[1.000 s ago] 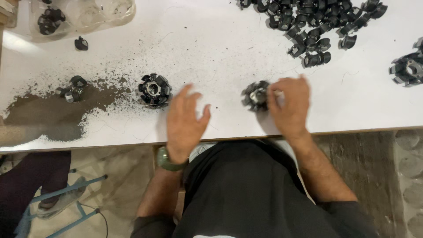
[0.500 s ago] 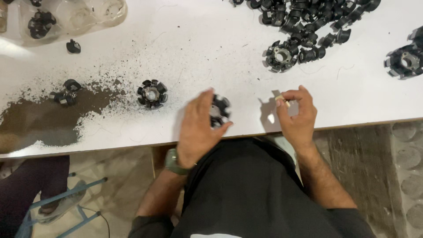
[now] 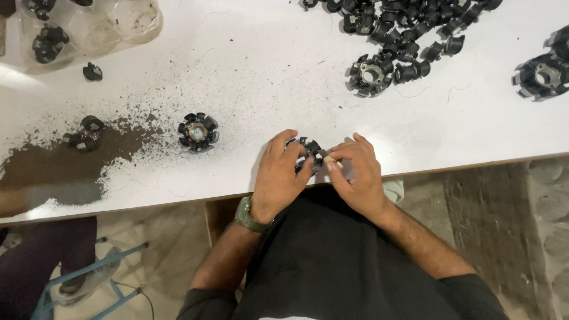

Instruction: The person sits at a workbench fitting black rubber rollers into the slots of wheel hubs one at a time, pressing each roller into place by hand and occasionally using a small stick tool to seat it, then setting the completed wheel aside and picking up the next hub.

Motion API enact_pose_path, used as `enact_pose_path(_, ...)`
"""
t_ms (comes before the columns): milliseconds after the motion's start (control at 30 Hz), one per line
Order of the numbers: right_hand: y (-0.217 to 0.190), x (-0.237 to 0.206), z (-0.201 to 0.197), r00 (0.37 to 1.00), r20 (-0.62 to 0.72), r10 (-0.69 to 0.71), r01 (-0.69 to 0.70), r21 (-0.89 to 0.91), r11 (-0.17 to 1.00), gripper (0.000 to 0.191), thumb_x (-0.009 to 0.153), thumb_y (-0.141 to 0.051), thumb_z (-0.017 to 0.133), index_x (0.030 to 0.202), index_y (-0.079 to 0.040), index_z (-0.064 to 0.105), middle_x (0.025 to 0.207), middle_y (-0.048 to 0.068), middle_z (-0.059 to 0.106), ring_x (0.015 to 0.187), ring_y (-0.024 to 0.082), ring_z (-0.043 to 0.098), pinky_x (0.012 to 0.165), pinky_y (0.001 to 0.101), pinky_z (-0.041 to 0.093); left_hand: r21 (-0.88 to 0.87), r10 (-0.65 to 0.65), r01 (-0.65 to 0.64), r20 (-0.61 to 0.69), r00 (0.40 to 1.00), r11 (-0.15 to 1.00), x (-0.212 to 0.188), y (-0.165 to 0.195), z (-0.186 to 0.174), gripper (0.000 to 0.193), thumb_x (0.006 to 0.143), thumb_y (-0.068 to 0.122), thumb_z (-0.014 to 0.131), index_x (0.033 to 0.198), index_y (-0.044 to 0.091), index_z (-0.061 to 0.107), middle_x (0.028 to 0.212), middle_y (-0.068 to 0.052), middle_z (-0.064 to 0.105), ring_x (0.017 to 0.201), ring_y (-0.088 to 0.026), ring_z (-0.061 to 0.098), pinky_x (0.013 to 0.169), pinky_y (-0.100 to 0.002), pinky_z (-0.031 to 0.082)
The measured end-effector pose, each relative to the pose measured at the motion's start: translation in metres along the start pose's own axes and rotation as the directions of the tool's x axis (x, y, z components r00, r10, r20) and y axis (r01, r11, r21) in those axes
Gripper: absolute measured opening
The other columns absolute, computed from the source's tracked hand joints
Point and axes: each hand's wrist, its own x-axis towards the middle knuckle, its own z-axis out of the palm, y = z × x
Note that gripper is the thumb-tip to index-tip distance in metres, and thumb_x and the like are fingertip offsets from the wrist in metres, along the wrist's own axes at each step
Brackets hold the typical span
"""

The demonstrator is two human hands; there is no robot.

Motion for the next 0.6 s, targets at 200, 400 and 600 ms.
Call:
enact_pose_path(200,-0.010,0.006,0.009,0.997,0.038,-0.069,0.074,-0.137,0.988,0.025,0.084,-0.003,0.077,0.104,-0.007,0.064,0.100,0.008,0.067,0.101,0.030,0.065,0.114,0.0543,0.043,-0.078,-0.080,0.076,-0.041,0.996,0.994,-0.004,-0.003,0.001,0.013,0.088,0.009,0.074,0.100,0.006,0.072,0.134,-0.015,0.063,0.118,-0.036,0.061,0.099,-0.046,0.050)
enact_pose_path(400,-0.015,0.011,0.013,0.992,0.055,-0.110,0.120,-0.209,0.971,0.027,0.082,-0.003,0.078,0.105,-0.007,0.065,0.098,0.010,0.065,0.100,0.031,0.064,0.112,0.0545,0.045,-0.034,0.007,-0.012,-0.122,0.992,0.999,-0.005,-0.004,-0.002,0.014,0.085,0.008,0.076,0.099,0.007,0.072,0.133,-0.012,0.062,0.122,-0.033,0.059,0.101,-0.044,0.050)
enact_pose_path(600,-0.013,0.018,0.012,0.987,0.114,-0.111,0.133,-0.218,0.967,0.023,0.083,-0.006,0.078,0.103,-0.007,0.067,0.092,0.011,0.067,0.102,0.036,0.064,0.111,0.0537,0.046,-0.030,0.068,-0.070,-0.050,0.996,0.997,-0.004,-0.009,-0.002,0.017,0.082,0.009,0.078,0.098,0.007,0.072,0.133,-0.012,0.061,0.128,-0.035,0.054,0.106,-0.048,0.045)
